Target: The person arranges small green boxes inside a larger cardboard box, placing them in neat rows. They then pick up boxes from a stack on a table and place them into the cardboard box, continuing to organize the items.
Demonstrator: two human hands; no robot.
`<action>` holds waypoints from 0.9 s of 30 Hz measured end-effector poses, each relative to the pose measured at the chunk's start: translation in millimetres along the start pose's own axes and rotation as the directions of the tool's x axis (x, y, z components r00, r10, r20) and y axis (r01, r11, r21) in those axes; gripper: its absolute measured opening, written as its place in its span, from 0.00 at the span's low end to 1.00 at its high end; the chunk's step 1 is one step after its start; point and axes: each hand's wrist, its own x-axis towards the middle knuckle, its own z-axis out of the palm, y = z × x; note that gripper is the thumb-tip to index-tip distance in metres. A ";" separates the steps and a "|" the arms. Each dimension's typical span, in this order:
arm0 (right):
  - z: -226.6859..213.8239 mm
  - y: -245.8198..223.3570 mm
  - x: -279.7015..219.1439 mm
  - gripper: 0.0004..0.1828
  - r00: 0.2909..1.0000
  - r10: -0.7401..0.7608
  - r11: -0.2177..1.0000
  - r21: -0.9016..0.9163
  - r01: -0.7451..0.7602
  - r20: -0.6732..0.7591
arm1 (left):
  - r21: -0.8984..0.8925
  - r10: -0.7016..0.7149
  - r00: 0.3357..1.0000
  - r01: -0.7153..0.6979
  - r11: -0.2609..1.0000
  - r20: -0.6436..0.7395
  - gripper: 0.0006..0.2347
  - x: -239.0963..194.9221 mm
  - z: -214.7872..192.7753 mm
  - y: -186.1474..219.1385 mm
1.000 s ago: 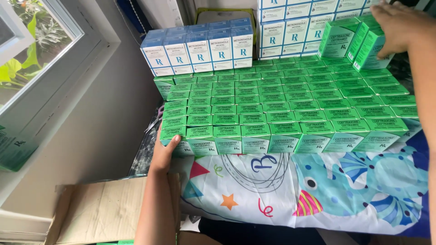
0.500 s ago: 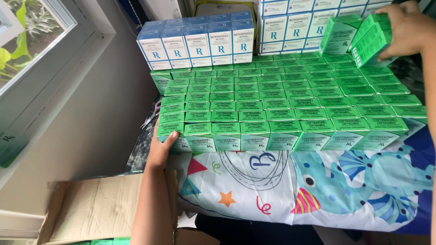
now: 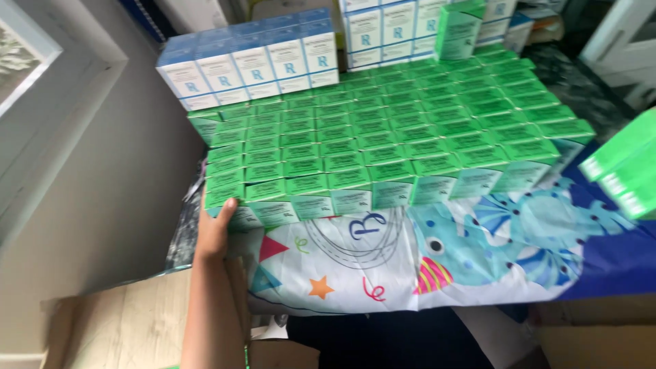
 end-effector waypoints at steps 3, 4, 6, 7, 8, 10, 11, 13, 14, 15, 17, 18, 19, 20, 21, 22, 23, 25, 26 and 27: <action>-19.2 -12.4 -37.3 0.74 0.990 0.096 0.990 -0.110 -0.084 0.104 | -0.018 0.004 1.000 -0.004 1.000 0.007 0.32 0.2 2.6 -0.8; -16.4 -22.5 -44.3 0.75 0.983 0.125 0.984 -0.144 -0.105 0.135 | -0.015 0.003 1.000 -0.003 1.000 -0.002 0.31 0.1 1.5 0.9; -8.8 -58.4 -33.5 0.70 0.973 0.165 0.978 -0.152 -0.141 0.162 | -0.012 -0.002 1.000 0.002 1.000 -0.009 0.31 -3.0 3.1 -5.9; -3.6 -76.8 -24.2 0.66 0.962 0.197 0.973 -0.157 -0.168 0.191 | -0.005 -0.008 1.000 0.008 1.000 -0.025 0.30 -2.3 1.0 -6.7; 3.4 -77.1 -28.7 0.66 0.965 0.191 0.975 -0.151 -0.165 0.178 | 0.005 0.005 1.000 -0.005 1.000 -0.024 0.30 0.5 0.1 -7.8; 18.7 -78.6 -37.3 0.64 0.987 0.149 0.984 -0.107 -0.143 0.052 | 0.005 -0.004 0.999 0.004 1.000 -0.047 0.31 1.6 -2.9 -12.2; 23.4 -87.0 -41.7 0.64 0.989 0.143 0.985 -0.102 -0.137 0.048 | 0.012 0.000 0.999 0.000 1.000 -0.051 0.31 0.5 -3.8 -9.0; 27.4 -101.2 -50.3 0.59 0.966 0.254 0.945 -0.200 -0.259 -0.051 | 0.003 0.022 0.999 -0.022 1.000 -0.035 0.31 2.8 -1.0 -5.6; 29.7 -101.6 -57.2 0.59 0.966 0.255 0.944 -0.202 -0.260 -0.050 | 0.001 0.020 0.999 -0.020 1.000 -0.035 0.31 1.7 0.6 -3.7; 32.4 -101.9 -64.0 0.56 0.961 0.260 0.942 -0.196 -0.274 -0.094 | -0.006 0.018 1.000 -0.018 1.000 -0.023 0.31 0.7 2.0 -2.2; 31.9 -100.3 -69.4 0.53 0.955 0.264 0.939 -0.191 -0.286 -0.135 | -0.015 0.014 1.000 -0.014 1.000 -0.015 0.31 1.6 3.9 -0.2; 29.1 -98.5 -67.6 0.53 0.967 0.239 0.944 -0.212 -0.253 -0.088 | -0.014 0.024 1.000 -0.024 1.000 -0.013 0.31 1.6 3.9 0.4; 26.4 -96.9 -65.7 0.53 0.976 0.215 0.948 -0.231 -0.219 -0.042 | -0.012 0.034 0.999 -0.034 0.999 -0.012 0.31 1.5 3.7 0.9; 28.3 -92.4 -59.3 0.53 0.976 0.215 0.948 -0.232 -0.217 -0.033 | -0.015 0.027 1.000 -0.027 1.000 -0.016 0.31 0.9 3.5 1.3; 30.5 -88.0 -52.8 0.53 0.987 0.154 0.960 -0.230 -0.160 -0.041 | -0.015 0.032 0.999 -0.032 0.999 -0.011 0.31 0.2 3.2 1.6; 31.1 -83.0 -46.2 0.53 0.994 0.093 0.968 -0.230 -0.102 -0.050 | -0.018 0.040 0.999 -0.040 0.999 -0.006 0.31 0.6 4.1 1.4; 29.9 -80.0 -45.7 0.53 0.995 0.092 0.967 -0.233 -0.100 -0.043 | -0.023 0.035 0.999 -0.035 0.999 -0.009 0.31 -0.7 5.7 1.7; 26.6 -73.0 -38.8 0.55 0.998 0.064 0.966 -0.253 -0.059 0.015 | -0.045 0.023 1.000 -0.024 0.999 -0.008 0.31 -1.5 7.3 3.6; 25.9 -73.8 -42.2 0.55 0.999 0.050 0.966 -0.255 -0.044 0.016 | -0.045 0.029 0.999 -0.030 0.999 -0.021 0.31 -0.8 7.9 3.3; 24.9 -74.8 -45.5 0.54 0.998 0.021 0.975 -0.218 -0.033 -0.057 | -0.049 0.027 0.999 -0.028 0.998 -0.026 0.32 -0.1 8.2 3.3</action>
